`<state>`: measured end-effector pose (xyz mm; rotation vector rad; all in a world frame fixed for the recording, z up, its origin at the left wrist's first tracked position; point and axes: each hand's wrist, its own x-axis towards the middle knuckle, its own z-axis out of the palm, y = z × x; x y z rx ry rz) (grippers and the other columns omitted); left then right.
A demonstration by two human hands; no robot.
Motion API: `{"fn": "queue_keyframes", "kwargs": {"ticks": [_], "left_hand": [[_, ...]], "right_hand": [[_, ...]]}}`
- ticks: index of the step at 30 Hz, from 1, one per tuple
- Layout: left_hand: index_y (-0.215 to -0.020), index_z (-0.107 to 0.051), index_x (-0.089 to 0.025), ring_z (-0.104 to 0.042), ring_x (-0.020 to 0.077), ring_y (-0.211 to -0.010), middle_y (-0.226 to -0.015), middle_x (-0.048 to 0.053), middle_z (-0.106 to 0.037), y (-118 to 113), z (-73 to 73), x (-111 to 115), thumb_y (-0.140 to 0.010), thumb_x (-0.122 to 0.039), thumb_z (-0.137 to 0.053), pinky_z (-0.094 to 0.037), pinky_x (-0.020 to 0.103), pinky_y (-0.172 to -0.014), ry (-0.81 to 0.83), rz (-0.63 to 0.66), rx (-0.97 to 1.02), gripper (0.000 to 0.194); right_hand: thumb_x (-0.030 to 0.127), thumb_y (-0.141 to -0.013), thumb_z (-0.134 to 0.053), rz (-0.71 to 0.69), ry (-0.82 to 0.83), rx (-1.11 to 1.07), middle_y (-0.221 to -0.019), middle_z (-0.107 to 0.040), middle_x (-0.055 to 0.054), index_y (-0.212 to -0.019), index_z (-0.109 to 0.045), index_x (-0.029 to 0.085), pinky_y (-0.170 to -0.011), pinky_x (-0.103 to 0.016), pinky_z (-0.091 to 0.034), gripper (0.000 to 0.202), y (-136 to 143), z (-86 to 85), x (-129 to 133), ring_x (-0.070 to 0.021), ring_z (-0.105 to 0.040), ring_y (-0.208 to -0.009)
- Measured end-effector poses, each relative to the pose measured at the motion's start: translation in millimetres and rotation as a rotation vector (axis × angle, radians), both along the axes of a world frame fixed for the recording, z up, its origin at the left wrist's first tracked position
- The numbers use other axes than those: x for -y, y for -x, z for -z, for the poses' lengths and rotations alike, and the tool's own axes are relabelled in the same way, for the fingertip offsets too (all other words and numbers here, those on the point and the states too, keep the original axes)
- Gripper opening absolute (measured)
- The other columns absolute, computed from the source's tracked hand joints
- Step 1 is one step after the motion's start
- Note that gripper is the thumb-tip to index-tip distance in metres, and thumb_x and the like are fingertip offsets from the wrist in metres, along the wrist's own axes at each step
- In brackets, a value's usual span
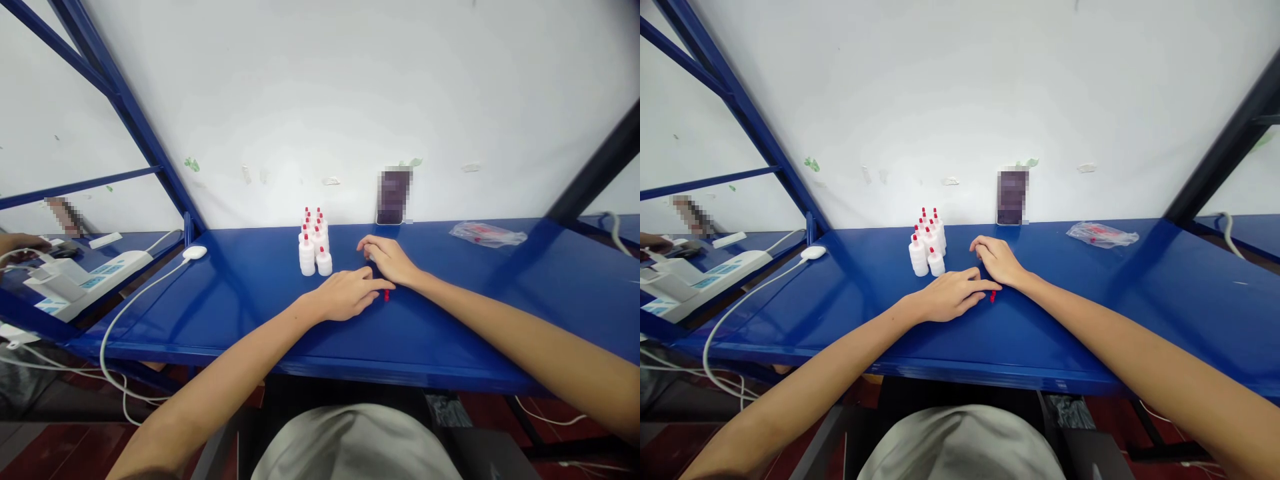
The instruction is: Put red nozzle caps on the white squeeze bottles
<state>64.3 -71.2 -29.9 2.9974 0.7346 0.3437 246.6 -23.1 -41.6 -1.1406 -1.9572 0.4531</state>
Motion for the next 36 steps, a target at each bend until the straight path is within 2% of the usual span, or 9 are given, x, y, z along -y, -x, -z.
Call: {"fn": "queue_keyframes", "kwargs": {"ticks": [5, 8, 12, 15, 19, 22, 27, 33, 36], "left_hand": [[-0.110, -0.064, -0.024, -0.058, 0.0137, -0.079, -0.096, 0.002, -0.058, -1, 3.9, -2, -0.099, -0.034, -0.043, -0.044, 0.025, -0.070, 0.056, -0.004, 0.097, 0.026], [-0.104, -0.065, -0.022, -0.057, 0.0132, -0.076, -0.091, 0.002, -0.059, 0, 7.8, -6, -0.097, -0.035, -0.049, -0.043, 0.026, -0.069, 0.033, -0.065, 0.259, 0.022], [-0.100, -0.067, -0.019, -0.053, 0.0120, -0.069, -0.076, 0.000, -0.058, 2, 8.7, -12, -0.095, -0.032, -0.054, -0.040, 0.025, -0.065, -0.022, -0.260, 0.610, 0.019], [-0.100, -0.068, -0.018, -0.052, 0.0115, -0.066, -0.071, -0.001, -0.056, 3, 6.6, -14, -0.093, -0.030, -0.057, -0.039, 0.024, -0.062, -0.023, -0.276, 0.753, 0.018], [-0.098, -0.069, -0.017, -0.052, 0.0114, -0.066, -0.071, 0.000, -0.058, 3, 5.6, -11, -0.093, -0.031, -0.056, -0.039, 0.024, -0.062, -0.018, -0.214, 0.756, 0.019], [-0.096, -0.069, -0.017, -0.052, 0.0110, -0.065, -0.070, 0.000, -0.057, 3, 7.3, -11, -0.093, -0.027, -0.055, -0.039, 0.023, -0.061, -0.016, -0.207, 0.718, 0.017], [-0.100, -0.066, -0.017, -0.050, 0.0093, -0.057, -0.063, -0.004, -0.056, 3, 10.4, -12, -0.090, -0.025, -0.056, -0.036, 0.022, -0.057, 0.095, -0.237, 0.626, 0.017], [-0.096, -0.065, -0.017, -0.043, 0.0080, -0.048, -0.053, -0.007, -0.048, 2, 7.6, -7, -0.088, -0.024, -0.055, -0.031, 0.021, -0.053, 0.205, -0.282, 0.573, 0.014], [-0.102, -0.064, -0.018, -0.042, 0.0080, -0.048, -0.052, -0.008, -0.046, 3, 7.3, -6, -0.089, -0.023, -0.054, -0.030, 0.021, -0.053, 0.239, -0.274, 0.585, 0.017]], "right_hand": [[0.025, -0.090, -0.036, -0.030, 0.010, 0.014, -0.072, -0.059, -0.001, -0.088, -0.063, 0.018, -0.069, -0.029, -0.041, 0.029, 0, -0.2, 1, -0.0164, -0.056, -0.069], [0.029, -0.092, -0.036, -0.067, 0.022, -0.053, -0.066, -0.057, 0.000, -0.086, -0.063, 0.018, -0.065, -0.029, -0.040, 0.030, 0, -1.2, 3, -0.0156, -0.053, -0.063], [0.040, -0.096, -0.032, -0.209, 0.124, -0.248, -0.057, -0.054, 0.001, -0.085, -0.061, 0.018, -0.057, -0.028, -0.038, 0.039, 2, -3.9, 9, -0.0147, -0.049, -0.054], [0.045, -0.097, -0.032, -0.341, 0.189, -0.320, -0.060, -0.056, 0.000, -0.090, -0.062, 0.018, -0.052, -0.027, -0.036, 0.041, 8, -7.1, 16, -0.0141, -0.047, -0.052], [0.043, -0.093, -0.041, -0.451, 0.210, -0.381, -0.078, -0.063, -0.003, -0.093, -0.061, 0.017, -0.056, -0.028, -0.041, 0.032, 16, -14.0, 26, -0.0135, -0.051, -0.058], [0.035, -0.088, -0.045, -0.486, 0.215, -0.380, -0.080, -0.064, -0.004, -0.093, -0.059, 0.017, -0.058, -0.028, -0.043, 0.023, 19, -18.4, 32, -0.0146, -0.054, -0.062], [0.021, -0.079, -0.042, -0.434, 0.239, -0.292, -0.074, -0.062, -0.002, -0.091, -0.057, 0.017, -0.051, -0.026, -0.038, 0.019, 19, -17.7, 34, -0.0138, -0.050, -0.058], [0.016, -0.077, -0.041, -0.318, 0.066, -0.176, -0.075, -0.053, 0.001, -0.101, -0.052, 0.018, -0.053, -0.026, -0.037, 0.026, 18, -15.0, 32, -0.0124, -0.046, -0.058], [0.014, -0.076, -0.043, -0.291, 0.020, -0.161, -0.079, -0.047, 0.003, -0.099, -0.045, 0.021, -0.053, -0.026, -0.036, 0.024, 17, -15.7, 33, -0.0105, -0.042, -0.058]]}}
